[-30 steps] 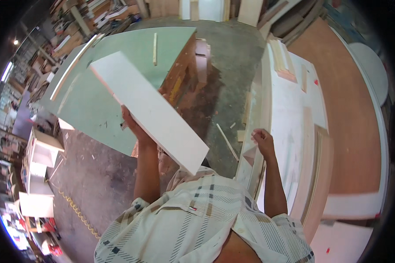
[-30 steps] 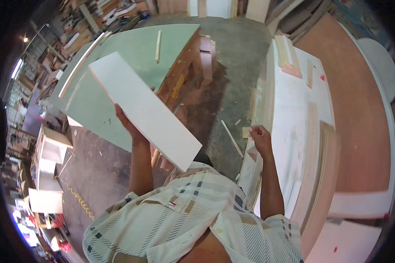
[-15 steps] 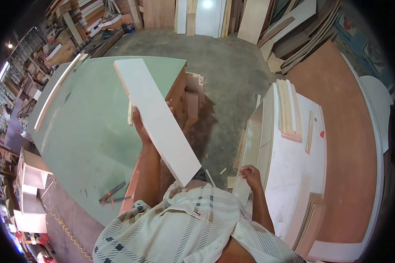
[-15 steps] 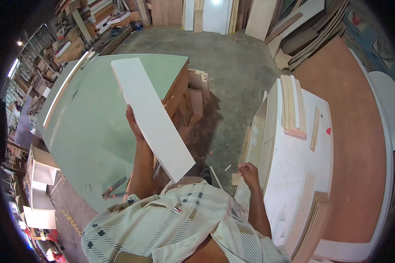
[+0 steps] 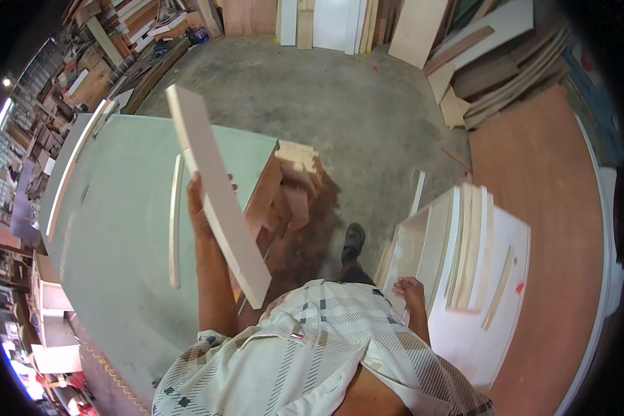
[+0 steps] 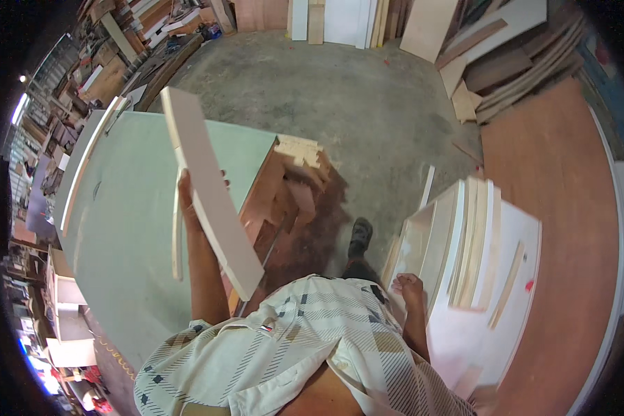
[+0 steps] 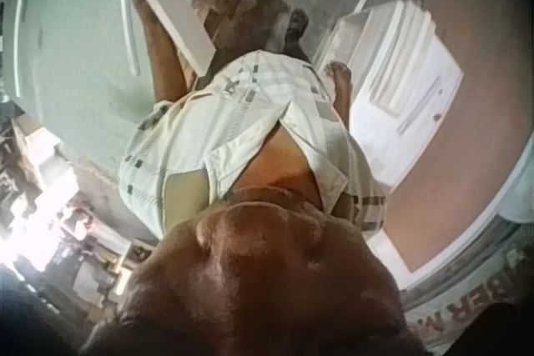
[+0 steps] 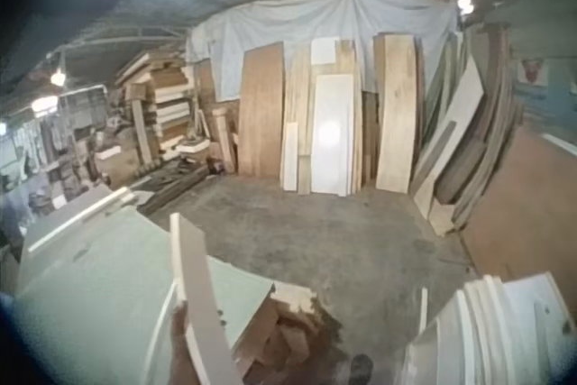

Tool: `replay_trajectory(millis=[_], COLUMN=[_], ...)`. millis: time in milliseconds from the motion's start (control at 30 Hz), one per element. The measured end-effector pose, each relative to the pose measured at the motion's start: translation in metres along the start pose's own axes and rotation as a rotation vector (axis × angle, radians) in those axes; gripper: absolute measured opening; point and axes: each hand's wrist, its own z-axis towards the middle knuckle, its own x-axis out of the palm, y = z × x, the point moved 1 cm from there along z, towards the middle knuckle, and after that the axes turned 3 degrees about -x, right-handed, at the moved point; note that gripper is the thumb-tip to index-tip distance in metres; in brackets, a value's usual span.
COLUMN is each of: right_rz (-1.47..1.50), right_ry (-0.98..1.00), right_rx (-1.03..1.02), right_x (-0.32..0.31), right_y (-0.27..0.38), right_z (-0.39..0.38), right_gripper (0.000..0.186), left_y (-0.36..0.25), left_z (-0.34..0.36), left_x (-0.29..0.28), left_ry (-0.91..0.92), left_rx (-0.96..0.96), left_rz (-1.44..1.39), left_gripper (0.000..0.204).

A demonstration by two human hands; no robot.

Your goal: The person builds a drawer by hammering a piece of wood at a workbench and then installing the drawer and its face into a cabinet using a nail gun.

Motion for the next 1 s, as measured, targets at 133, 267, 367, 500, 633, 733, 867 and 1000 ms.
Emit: replay_trajectory(millis=[133, 267, 367, 500, 633, 733, 867, 1000], right_rz=[-0.102, -0.333, -0.149, -0.136, -0.37, -0.542, -0.697, -0.55], right_ry=[-0.03, 0.008, 0.129, 0.305, 0.522, 0.491, 0.405, 0.455], right_rx=[-0.186, -0.46, -0.471, -0.545, -0.474, -0.462, -0.549, -0.144], right_x=[-0.03, 0.001, 0.063, 0.15, 0.205, 0.227, 0.213, 0.209], right_y=[0.126, 0.317, 0.438, 0.52, 0.547, 0.564, 0.553, 0.566], right_z=[0.162, 0.285, 0.335, 0.378, 0.459, 0.534, 0.669, 0.775], right_gripper=[0.018, 0.019, 0.019, 0.018, 0.018, 0.019, 0.021, 0.019], left_y=[-0.001, -0.013, -0.013, -0.002, 0.024, 0.041, 0.045, 0.04], left_z=[0.074, 0.149, 0.19, 0.267, 0.361, 0.438, 0.546, 0.632], left_x=[0.02, 0.021, 0.093, 0.119, 0.15, 0.159, 0.184, 0.198], left_ry=[-0.198, -0.416, -0.655, -0.788, -0.816, -0.878, -0.959, -0.886], left_rx=[0.129, 0.225, 0.415, 0.49, 0.492, 0.404, 0.411, 0.362], left_rz=[0.101, 0.32, 0.502, 0.768, 0.861, 0.919, 0.954, 0.798], left_gripper=[0.05, 0.059, 0.077, 0.092, 0.093, 0.101, 0.101, 0.099])
